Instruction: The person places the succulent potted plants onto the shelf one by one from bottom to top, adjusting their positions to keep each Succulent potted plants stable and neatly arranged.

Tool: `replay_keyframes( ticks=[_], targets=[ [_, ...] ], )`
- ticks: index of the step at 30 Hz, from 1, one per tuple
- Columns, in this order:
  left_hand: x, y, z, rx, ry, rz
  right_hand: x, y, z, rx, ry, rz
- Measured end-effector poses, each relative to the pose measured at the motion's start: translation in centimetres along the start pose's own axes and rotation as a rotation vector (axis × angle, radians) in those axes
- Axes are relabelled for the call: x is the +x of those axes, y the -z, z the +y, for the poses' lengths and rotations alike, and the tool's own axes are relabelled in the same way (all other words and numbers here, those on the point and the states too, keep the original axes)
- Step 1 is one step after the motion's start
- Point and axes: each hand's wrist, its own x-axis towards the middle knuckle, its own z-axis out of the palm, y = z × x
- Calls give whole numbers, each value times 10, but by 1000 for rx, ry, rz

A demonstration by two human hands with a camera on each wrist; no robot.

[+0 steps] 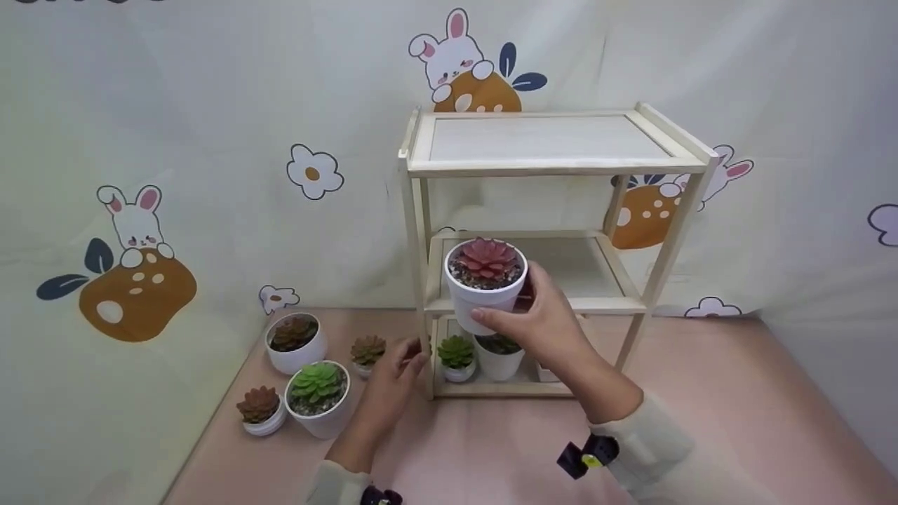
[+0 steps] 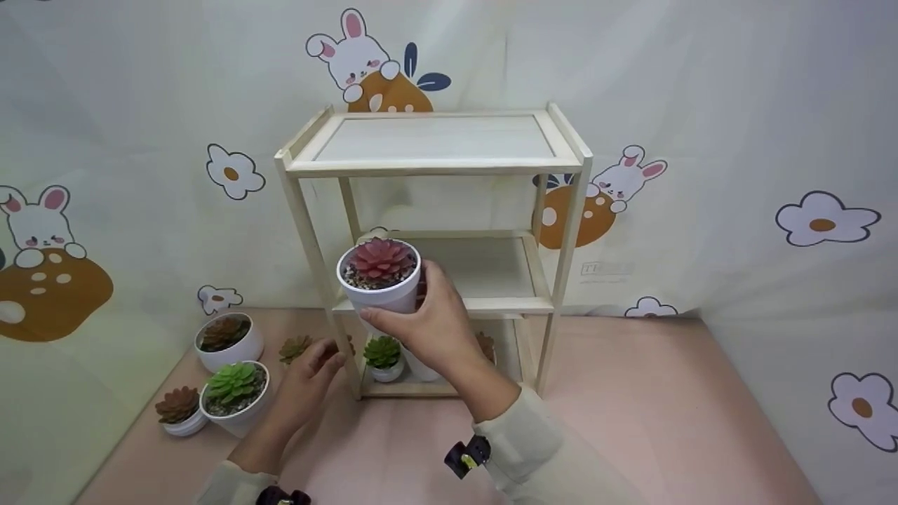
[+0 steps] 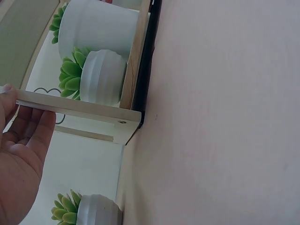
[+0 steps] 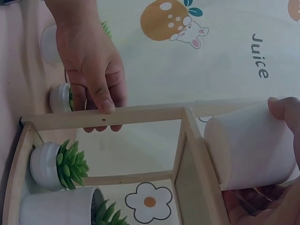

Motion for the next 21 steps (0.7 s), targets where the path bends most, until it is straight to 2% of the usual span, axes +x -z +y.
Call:
replay_keyframes(
  ticks=[12,21],
  targets=[
    [0,-1,0,18,-41,16,6,-9,-4,-42,-25,25],
    [-1,0,2,-7,-14,2,13,-16,-3,-31,-28,44]
  ],
)
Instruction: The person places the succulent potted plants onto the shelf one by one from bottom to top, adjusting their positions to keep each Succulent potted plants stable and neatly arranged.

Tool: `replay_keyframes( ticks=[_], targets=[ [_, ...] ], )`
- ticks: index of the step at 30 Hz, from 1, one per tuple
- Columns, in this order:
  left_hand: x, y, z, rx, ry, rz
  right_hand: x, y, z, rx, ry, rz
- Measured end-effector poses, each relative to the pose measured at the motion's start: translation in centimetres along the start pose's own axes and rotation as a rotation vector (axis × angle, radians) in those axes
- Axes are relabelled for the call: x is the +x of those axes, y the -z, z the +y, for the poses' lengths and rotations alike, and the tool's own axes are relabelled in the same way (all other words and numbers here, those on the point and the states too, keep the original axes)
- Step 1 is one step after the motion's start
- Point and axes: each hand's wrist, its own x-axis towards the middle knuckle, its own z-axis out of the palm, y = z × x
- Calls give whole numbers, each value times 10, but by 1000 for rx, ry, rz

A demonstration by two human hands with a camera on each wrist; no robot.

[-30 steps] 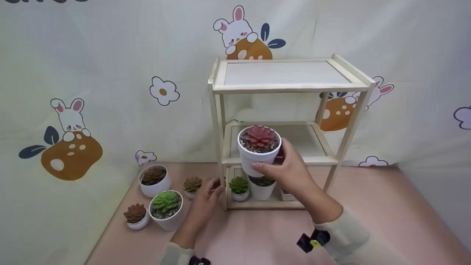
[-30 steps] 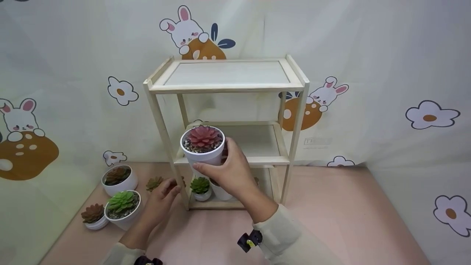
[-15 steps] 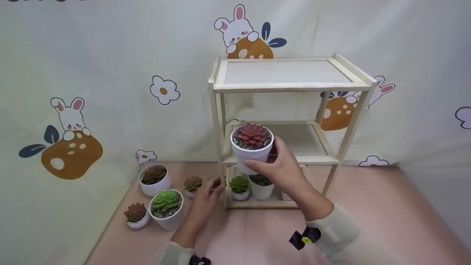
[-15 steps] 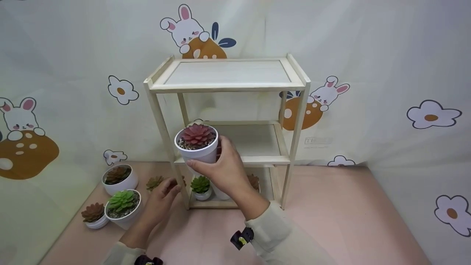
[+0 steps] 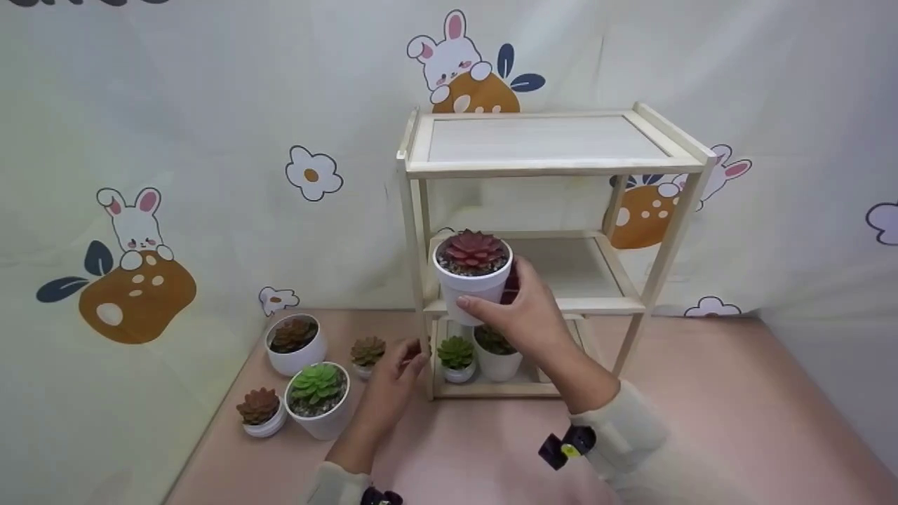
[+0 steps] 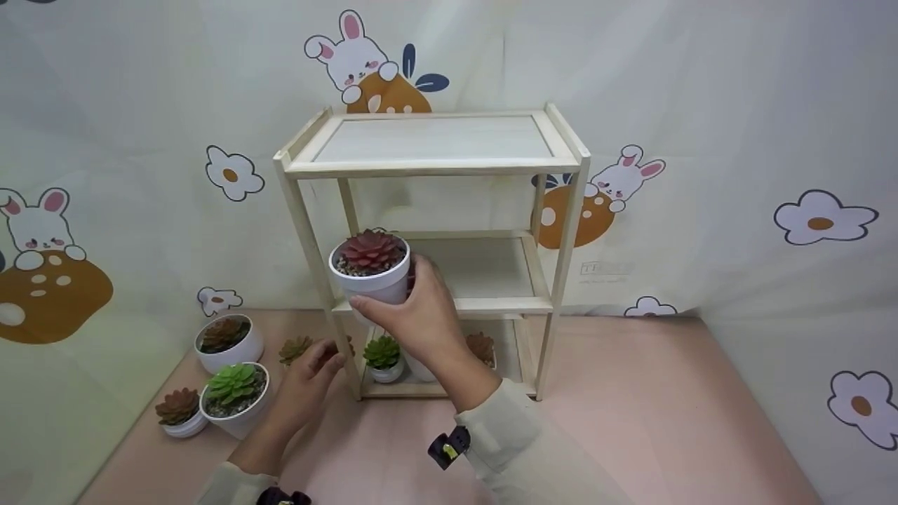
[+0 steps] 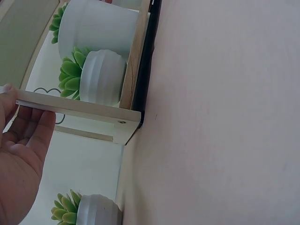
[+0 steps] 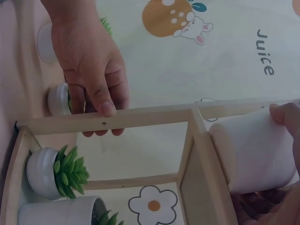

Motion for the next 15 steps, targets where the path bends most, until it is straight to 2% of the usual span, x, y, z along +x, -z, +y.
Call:
replay_keyframes(
  ticks=[15],
  targets=[
    [2,-1,-1,23,-3,13,11,-5,-1,-44,-24,31]
  ],
)
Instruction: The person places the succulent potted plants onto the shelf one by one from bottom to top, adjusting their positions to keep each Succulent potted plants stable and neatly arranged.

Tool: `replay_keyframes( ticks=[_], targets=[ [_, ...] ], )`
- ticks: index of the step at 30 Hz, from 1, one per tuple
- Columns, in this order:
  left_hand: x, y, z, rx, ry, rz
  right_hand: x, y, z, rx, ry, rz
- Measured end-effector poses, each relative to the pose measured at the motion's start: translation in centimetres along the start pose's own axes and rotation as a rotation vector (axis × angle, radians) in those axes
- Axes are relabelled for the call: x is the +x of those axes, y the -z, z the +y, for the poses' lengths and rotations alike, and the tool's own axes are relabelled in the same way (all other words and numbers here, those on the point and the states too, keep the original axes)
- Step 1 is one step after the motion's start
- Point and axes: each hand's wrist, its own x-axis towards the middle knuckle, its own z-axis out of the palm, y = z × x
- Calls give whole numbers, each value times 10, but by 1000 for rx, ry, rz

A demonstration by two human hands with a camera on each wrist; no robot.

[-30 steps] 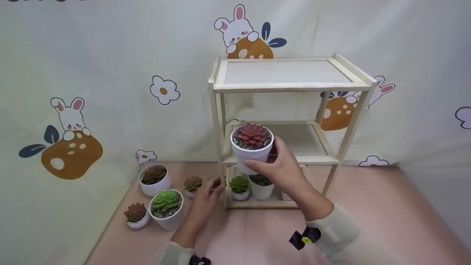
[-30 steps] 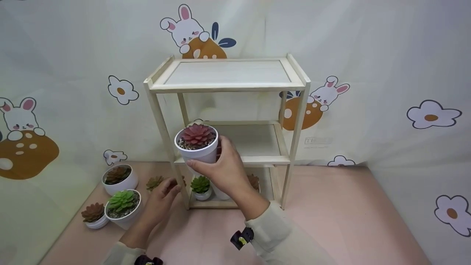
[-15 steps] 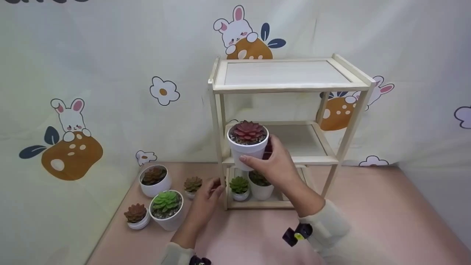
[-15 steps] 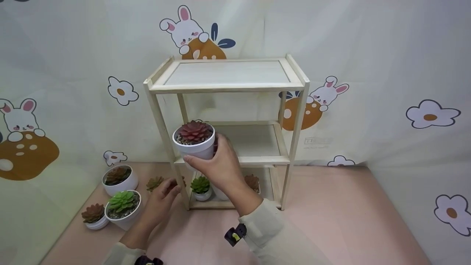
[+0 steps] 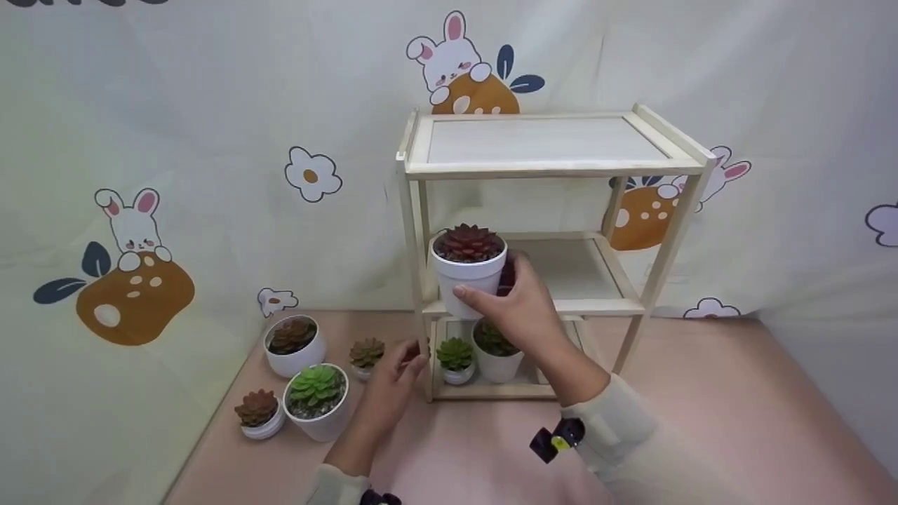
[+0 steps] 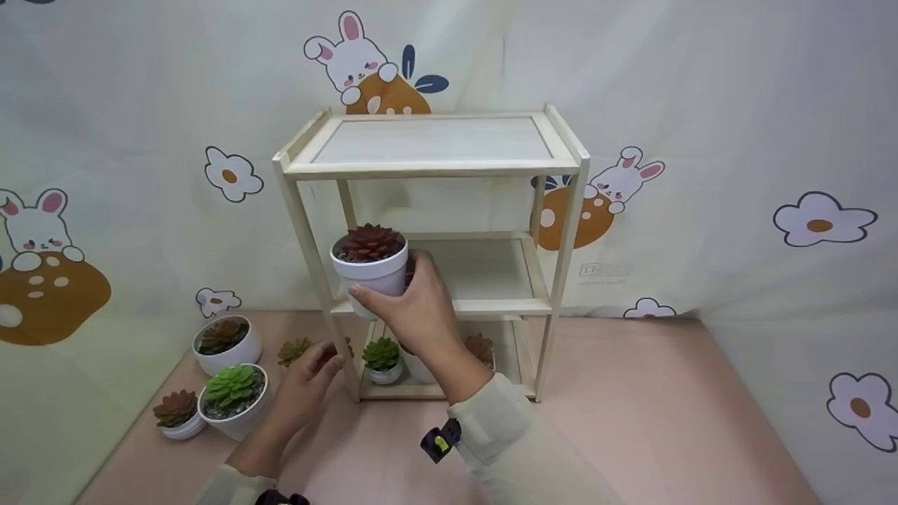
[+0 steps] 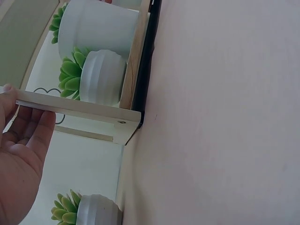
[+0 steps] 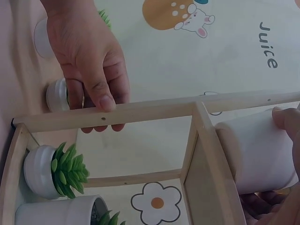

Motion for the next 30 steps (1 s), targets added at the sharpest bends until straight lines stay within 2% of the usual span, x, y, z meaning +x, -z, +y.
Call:
replay_keyframes(
  ticks=[8,17,30],
  targets=[
    [0,0,-1,10,-9,1,1,-1,0,5,43,38],
    [0,0,2,28,-11,4,4,-1,3,50,55,96],
    [0,-1,1,22,2,7,6,0,2,26,61,99]
  ],
)
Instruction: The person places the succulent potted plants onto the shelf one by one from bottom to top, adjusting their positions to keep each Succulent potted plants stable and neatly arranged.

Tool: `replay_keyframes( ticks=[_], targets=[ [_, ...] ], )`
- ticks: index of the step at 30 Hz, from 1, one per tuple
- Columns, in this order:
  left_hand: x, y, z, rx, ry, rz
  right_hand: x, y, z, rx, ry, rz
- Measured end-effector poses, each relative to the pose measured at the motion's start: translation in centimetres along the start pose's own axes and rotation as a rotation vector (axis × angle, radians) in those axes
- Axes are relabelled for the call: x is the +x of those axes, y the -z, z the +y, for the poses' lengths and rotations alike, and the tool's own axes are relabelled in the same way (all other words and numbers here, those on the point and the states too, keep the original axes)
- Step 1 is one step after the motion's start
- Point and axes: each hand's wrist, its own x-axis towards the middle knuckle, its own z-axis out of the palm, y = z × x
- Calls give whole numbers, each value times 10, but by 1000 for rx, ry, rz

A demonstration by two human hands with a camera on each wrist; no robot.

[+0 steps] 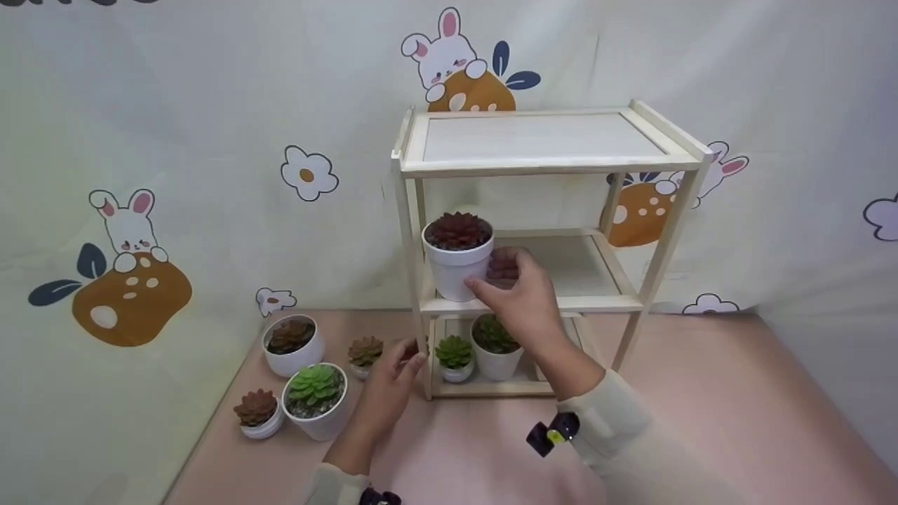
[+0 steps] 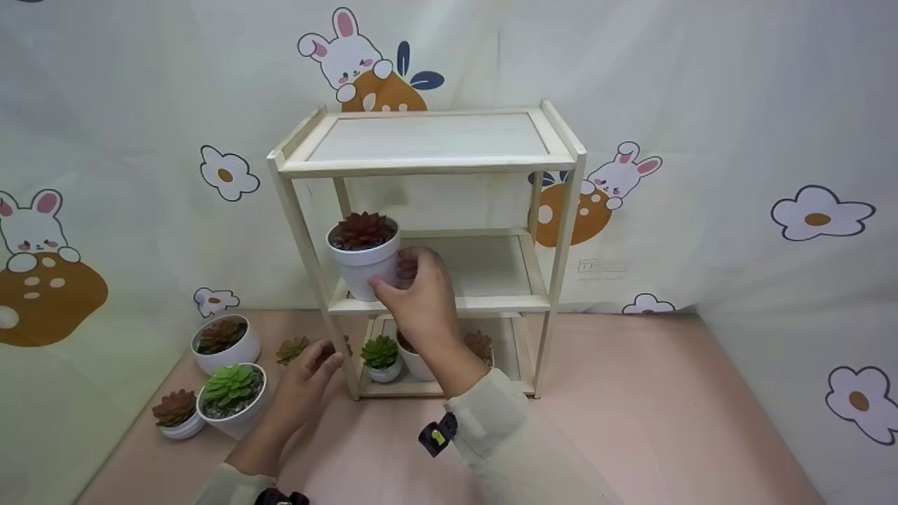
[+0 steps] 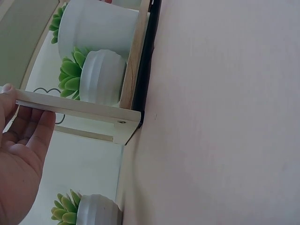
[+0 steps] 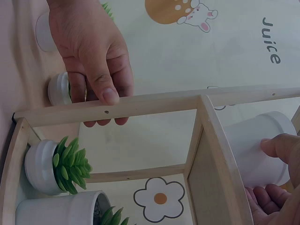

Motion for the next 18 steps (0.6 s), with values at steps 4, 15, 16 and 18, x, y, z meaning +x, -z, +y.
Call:
replay_keyframes(
  ticks=[4,15,16,18],
  targets=[
    [0,0,1,0,17,-1,1,0,0,-16,-2,2],
    [1,0,-2,-17,24,-2,3,-1,1,-8,20,2],
    [1,0,-2,-20,25,-3,3,-1,1,-7,19,3],
    [1,0,-1,-21,29,-4,3,-2,0,-11,21,4]
  ],
)
